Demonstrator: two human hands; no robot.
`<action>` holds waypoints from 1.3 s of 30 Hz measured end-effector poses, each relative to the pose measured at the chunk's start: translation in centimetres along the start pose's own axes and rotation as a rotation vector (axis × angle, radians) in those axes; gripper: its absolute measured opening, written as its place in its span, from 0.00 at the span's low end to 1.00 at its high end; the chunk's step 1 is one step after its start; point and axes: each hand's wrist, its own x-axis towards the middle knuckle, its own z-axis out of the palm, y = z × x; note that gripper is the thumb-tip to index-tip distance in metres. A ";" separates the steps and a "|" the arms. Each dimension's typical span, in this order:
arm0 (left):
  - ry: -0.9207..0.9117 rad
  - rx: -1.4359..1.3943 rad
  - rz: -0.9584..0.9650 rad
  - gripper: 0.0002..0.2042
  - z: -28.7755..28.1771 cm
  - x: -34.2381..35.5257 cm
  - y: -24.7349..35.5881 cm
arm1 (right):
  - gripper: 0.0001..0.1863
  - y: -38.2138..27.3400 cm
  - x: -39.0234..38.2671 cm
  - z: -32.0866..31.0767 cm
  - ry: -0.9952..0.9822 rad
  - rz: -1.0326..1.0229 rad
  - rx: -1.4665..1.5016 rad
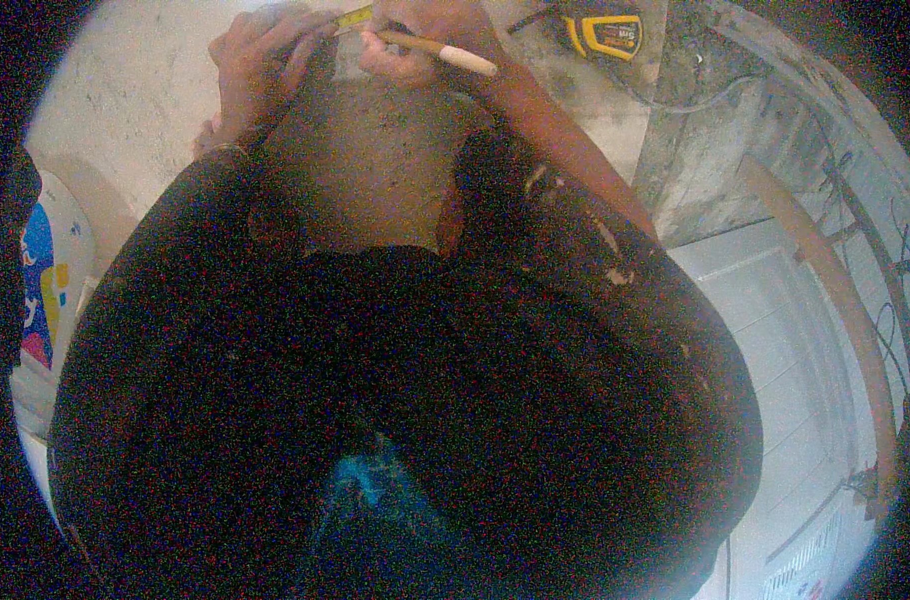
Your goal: The person walks into a room under renovation, picks up a floor tile, and kneels to measure and mark it with a tape measure and pencil. The person adjusts the tile position and takes multiple measurements before marking the tile.
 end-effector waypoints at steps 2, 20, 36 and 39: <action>0.008 -0.012 0.004 0.06 0.2 0.0 -0.2 | 0.08 0.2 0.0 0.4 0.086 -0.061 0.102; 0.073 -0.005 0.039 0.05 0.6 0.0 -0.5 | 0.08 0.1 0.4 -0.2 -0.001 -0.089 -0.046; 0.011 -0.023 0.046 0.07 0.2 0.2 -0.7 | 0.09 -0.6 1.2 -0.3 0.050 -0.120 -0.026; 0.029 -0.008 0.054 0.08 0.2 0.1 -0.7 | 0.07 -0.3 1.2 -0.2 0.089 -0.159 0.007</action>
